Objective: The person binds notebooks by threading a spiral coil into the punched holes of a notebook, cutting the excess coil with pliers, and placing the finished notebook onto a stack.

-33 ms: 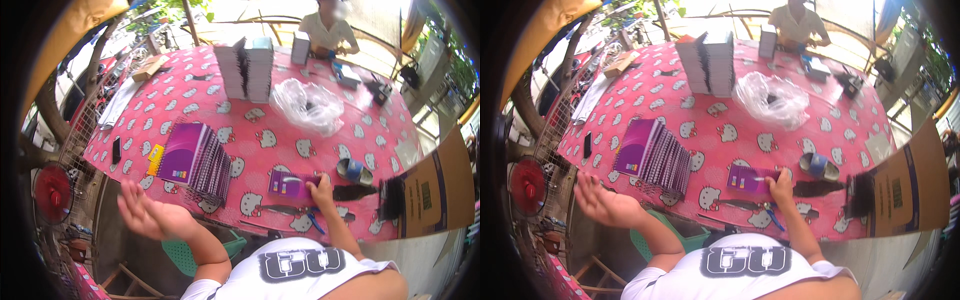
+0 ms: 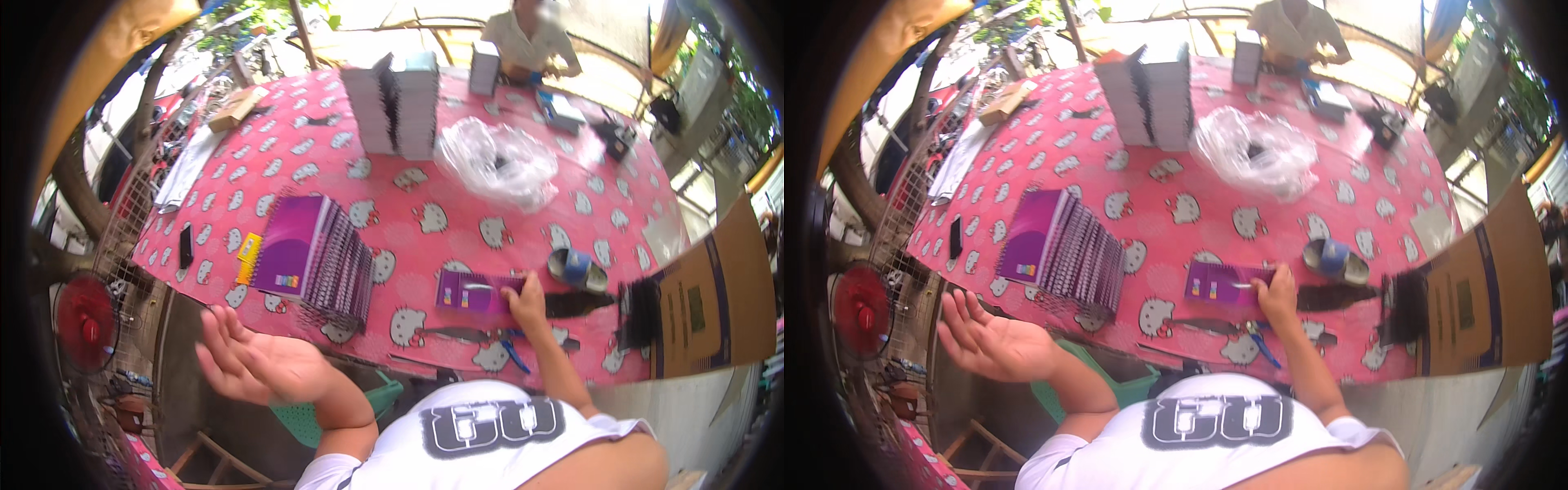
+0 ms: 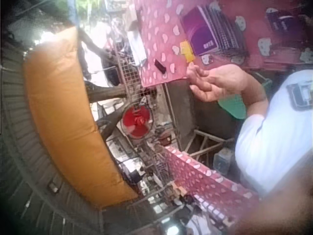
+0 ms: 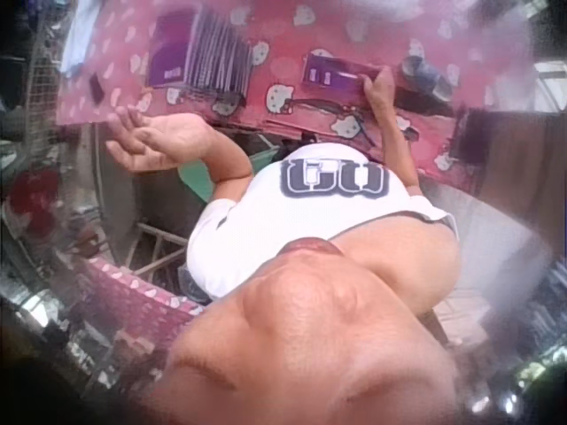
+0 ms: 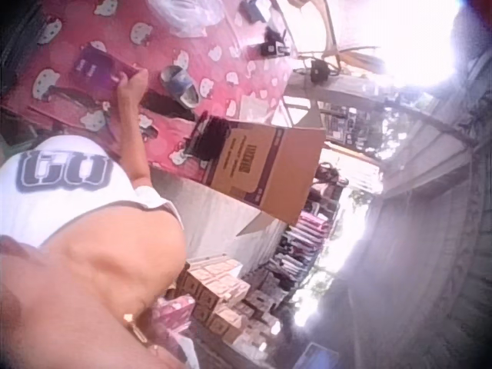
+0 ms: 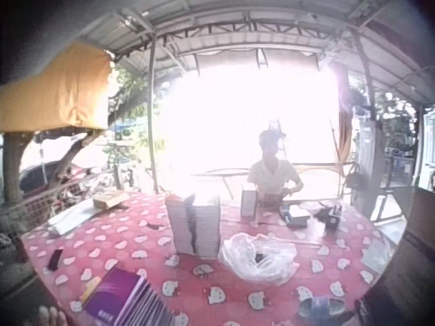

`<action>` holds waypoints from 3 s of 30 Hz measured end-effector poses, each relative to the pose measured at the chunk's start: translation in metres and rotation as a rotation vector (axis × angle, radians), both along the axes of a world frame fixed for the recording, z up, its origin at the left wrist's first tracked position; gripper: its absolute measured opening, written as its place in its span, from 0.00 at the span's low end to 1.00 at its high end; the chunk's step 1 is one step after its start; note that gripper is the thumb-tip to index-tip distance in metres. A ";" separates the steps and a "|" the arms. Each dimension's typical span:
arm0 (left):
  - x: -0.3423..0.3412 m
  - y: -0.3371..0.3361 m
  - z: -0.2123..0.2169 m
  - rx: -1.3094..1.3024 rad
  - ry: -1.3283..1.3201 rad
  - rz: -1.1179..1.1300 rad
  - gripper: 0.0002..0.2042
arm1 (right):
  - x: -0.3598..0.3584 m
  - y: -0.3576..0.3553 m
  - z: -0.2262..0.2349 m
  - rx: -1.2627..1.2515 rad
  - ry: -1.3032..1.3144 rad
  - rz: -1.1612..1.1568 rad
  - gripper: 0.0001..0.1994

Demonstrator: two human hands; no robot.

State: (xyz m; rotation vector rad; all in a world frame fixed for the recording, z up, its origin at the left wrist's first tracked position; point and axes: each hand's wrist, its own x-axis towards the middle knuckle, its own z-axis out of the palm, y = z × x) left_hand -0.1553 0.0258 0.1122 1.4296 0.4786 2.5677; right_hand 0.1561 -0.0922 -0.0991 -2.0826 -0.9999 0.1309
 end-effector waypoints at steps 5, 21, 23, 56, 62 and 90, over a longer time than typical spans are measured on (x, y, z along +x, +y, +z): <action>0.080 -0.034 -0.056 -0.364 0.488 -0.544 0.12 | -0.017 0.009 0.023 0.334 0.400 0.208 0.18; 0.163 -0.017 -0.165 -0.336 1.210 -0.594 0.08 | 0.198 -0.157 0.011 -0.481 -0.333 -0.649 0.11; 0.159 -0.011 -0.165 -0.344 1.209 -0.642 0.08 | 0.205 -0.163 0.009 -0.581 -0.240 -0.654 0.10; 0.148 -0.023 -0.172 -0.475 1.199 -0.395 0.11 | -0.013 -0.016 0.068 0.081 -0.047 0.472 0.11; 0.146 -0.024 -0.173 -0.499 1.217 -0.425 0.10 | -0.026 -0.014 0.074 0.035 -0.193 0.373 0.08; 0.148 -0.012 -0.162 -0.291 1.213 -0.435 0.10 | 0.140 -0.082 0.059 -0.393 -0.417 -0.090 0.25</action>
